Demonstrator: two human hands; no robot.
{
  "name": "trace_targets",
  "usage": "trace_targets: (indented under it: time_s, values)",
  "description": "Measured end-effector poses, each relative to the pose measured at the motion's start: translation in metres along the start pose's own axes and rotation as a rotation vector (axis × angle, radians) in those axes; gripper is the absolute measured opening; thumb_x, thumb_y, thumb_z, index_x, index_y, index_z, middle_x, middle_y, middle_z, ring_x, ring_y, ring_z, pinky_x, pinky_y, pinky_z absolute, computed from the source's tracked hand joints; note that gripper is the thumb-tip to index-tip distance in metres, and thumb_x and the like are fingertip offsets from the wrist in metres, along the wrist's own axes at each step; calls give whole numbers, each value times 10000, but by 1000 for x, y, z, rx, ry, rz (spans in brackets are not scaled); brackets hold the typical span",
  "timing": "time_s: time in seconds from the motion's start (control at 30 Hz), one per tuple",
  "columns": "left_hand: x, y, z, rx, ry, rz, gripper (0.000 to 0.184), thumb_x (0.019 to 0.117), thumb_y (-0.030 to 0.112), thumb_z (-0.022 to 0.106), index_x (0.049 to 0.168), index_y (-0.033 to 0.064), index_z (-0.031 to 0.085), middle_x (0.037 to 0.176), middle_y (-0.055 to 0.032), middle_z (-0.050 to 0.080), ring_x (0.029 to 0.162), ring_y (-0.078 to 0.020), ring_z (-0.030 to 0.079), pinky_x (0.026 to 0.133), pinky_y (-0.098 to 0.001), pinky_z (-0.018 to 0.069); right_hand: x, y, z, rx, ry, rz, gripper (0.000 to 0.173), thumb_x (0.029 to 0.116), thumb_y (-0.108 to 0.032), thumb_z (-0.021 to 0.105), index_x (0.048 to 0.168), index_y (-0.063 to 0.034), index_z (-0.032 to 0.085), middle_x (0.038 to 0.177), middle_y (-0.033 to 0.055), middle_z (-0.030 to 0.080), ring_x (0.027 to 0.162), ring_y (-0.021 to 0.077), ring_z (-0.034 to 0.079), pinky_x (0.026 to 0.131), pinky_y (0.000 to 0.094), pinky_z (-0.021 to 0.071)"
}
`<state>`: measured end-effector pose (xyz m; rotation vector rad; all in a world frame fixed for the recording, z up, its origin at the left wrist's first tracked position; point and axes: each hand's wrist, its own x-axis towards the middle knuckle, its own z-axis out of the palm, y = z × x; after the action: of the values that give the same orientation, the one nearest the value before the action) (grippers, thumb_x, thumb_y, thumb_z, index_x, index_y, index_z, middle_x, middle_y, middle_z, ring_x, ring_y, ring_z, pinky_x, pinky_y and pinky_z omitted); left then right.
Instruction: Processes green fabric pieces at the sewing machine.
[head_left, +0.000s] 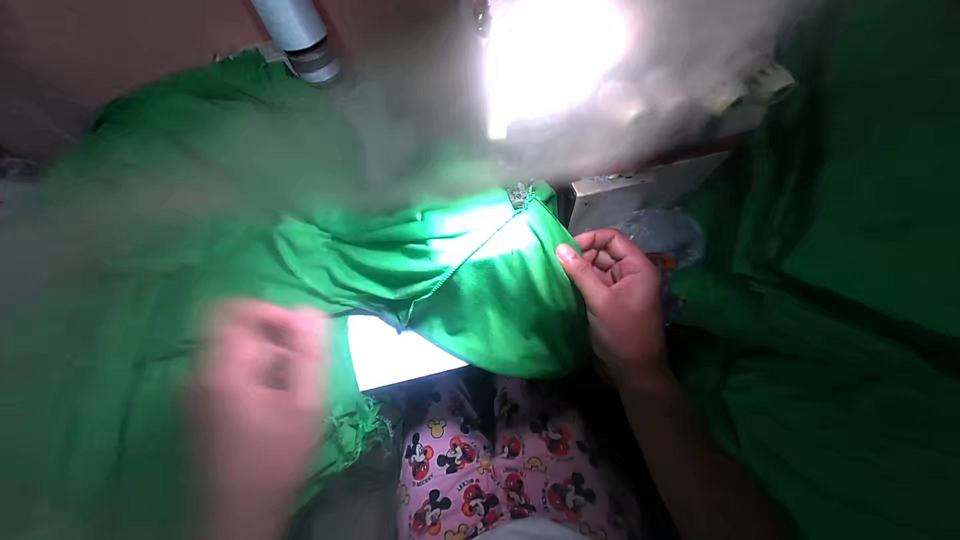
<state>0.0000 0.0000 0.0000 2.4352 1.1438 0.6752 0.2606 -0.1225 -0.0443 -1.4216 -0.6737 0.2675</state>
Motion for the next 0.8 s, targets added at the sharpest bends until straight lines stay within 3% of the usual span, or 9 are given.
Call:
trace_targets:
  time_s: [0.07,0.1,0.23,0.27,0.33,0.47,0.6,0.67,0.8]
  values:
    - [-15,25,61,122,11,6,446,982,342,521,903,-53,712,833,-218,692,820,-425,674,721,-622,481,-4,0,-4,-6,-10,21,121,939,-38,670,937,-111,574,700,-102,590,559,-61,545,549,106,490]
    - [-18,30,86,118,29,-6,517,995,444,503,888,-18,710,838,-196,680,860,-425,661,764,-631,456,-5,-1,-5,-13,-19,25,146,938,-43,673,908,-127,557,675,-109,569,535,-64,518,527,105,468]
    - [-8,44,128,-292,136,-72,230,951,194,627,927,-17,717,845,-80,673,822,-139,617,797,-333,483,-5,-5,-7,19,-55,57,195,945,-54,676,856,-153,533,652,-114,543,529,-59,498,519,105,442]
    - [-9,44,122,-480,149,-107,183,975,116,589,974,-41,684,863,-43,660,803,-46,620,771,-223,522,-5,-6,-9,52,-60,93,194,950,-57,673,848,-153,538,646,-110,539,530,-55,496,517,107,437]
    - [-15,47,86,-907,198,-229,161,1031,49,422,1059,40,580,906,54,662,850,-20,663,812,-238,578,-2,-12,-13,167,-84,209,165,975,-59,644,862,-135,551,656,-83,560,555,-29,531,535,135,465]
    - [-6,57,26,-682,450,-166,190,1063,128,347,1053,161,534,854,201,576,804,108,588,759,-133,518,-17,-16,-2,406,-151,363,74,1001,-67,593,1053,-95,548,751,-13,647,653,51,651,616,234,570]
    - [-29,63,61,-998,58,-475,410,1122,357,231,1321,115,496,1125,105,654,1043,43,622,891,-184,536,-40,9,13,358,-50,183,322,911,2,646,1186,-83,504,893,-20,678,759,41,677,689,231,585]
    - [-54,65,75,-1219,-150,-592,362,1053,257,413,1353,58,445,1093,31,678,994,-35,677,835,-247,591,-48,18,11,299,2,84,349,888,27,662,1183,-65,500,951,-31,677,793,6,681,707,192,590]
    - [-64,72,68,-1452,-245,-699,221,1036,176,474,1056,91,677,894,-41,764,810,-95,747,718,-272,638,-59,19,3,222,-22,48,347,870,31,688,1165,-58,529,962,-30,667,749,-13,666,662,161,582]
